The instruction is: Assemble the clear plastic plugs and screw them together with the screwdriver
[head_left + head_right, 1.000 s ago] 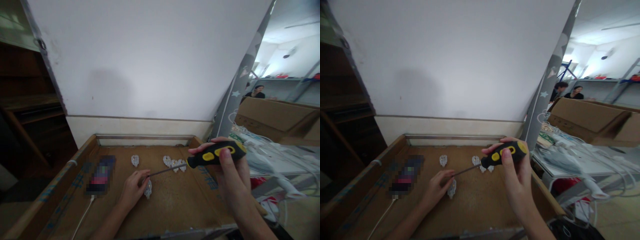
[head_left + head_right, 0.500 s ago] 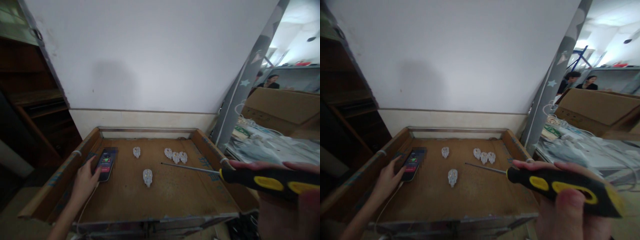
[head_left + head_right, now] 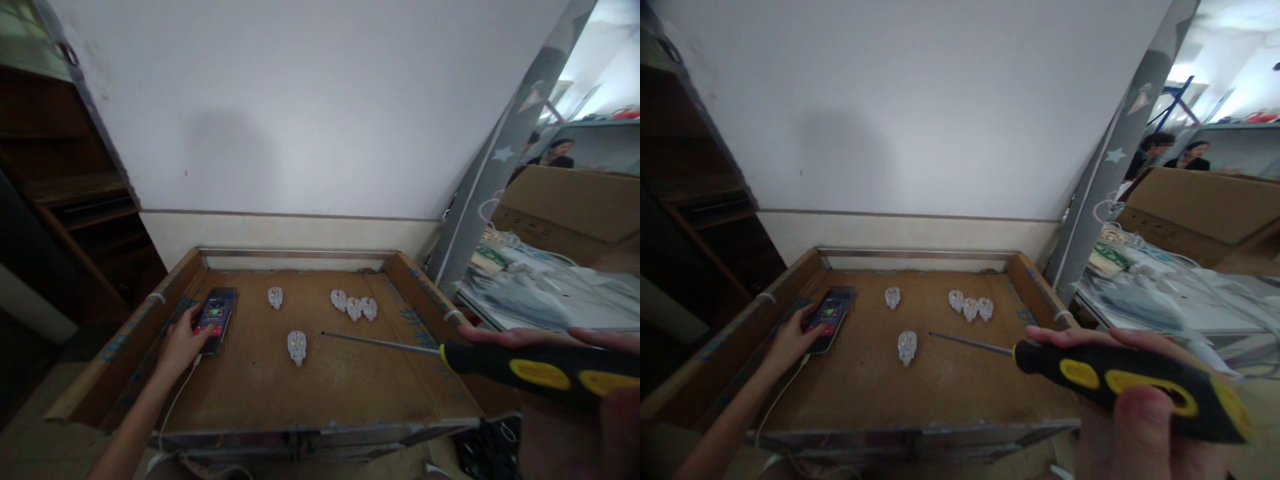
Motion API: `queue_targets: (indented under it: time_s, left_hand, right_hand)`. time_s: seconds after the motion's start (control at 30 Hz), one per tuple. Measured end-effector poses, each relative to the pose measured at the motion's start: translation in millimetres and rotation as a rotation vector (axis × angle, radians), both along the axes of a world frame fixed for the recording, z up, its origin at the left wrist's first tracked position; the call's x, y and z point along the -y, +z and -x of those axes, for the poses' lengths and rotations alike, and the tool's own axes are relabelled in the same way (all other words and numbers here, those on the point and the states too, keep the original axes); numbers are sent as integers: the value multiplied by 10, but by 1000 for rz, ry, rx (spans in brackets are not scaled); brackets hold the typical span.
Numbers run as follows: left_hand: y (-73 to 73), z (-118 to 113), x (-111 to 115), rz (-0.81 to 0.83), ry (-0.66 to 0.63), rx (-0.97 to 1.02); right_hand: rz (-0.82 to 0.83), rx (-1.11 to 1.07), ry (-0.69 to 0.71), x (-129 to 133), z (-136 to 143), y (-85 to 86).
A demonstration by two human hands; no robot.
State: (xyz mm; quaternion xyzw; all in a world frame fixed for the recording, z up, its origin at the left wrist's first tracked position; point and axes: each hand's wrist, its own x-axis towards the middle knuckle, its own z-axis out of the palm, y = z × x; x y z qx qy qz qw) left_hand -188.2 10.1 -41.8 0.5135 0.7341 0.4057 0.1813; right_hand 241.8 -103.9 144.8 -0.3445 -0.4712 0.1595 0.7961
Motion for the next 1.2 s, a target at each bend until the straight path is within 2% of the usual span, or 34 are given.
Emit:
queue_targets:
  time_s: [0.1,0.2,0.23,0.27,0.37,0.47,0.53,0.67,0.93,1.2]
  left_hand:
    - [167,-75,80,-46,77,-61]
    - [378,-332,248,-264,103,-226]
    - [433,-465,310,-309,51,-254]
    - [475,-616,367,-309,-52,-264]
    - [519,-1102,457,-188,-424,-374]
    - [508,-1464,417,-106,-556,-431]
    - [506,-1587,367,-87,-607,-442]
    - [513,-1639,335,-109,-634,-428]
    - [471,-1645,365,-151,-620,-440]
    - [496,-1716,415,-187,-648,-464]
  right_hand:
    - [75,-80,29,51,83,60]
    - [45,-81,27,38,138,99]
    - [37,-69,25,18,156,105]
    - [43,-55,30,-8,176,107]
    - [77,22,64,-103,248,102]
    - [74,94,138,-195,321,89]
    - [52,125,176,-238,363,82]
    - [34,168,203,-262,425,109]
    - [64,139,184,-241,470,272]
    - [135,165,272,-261,597,282]
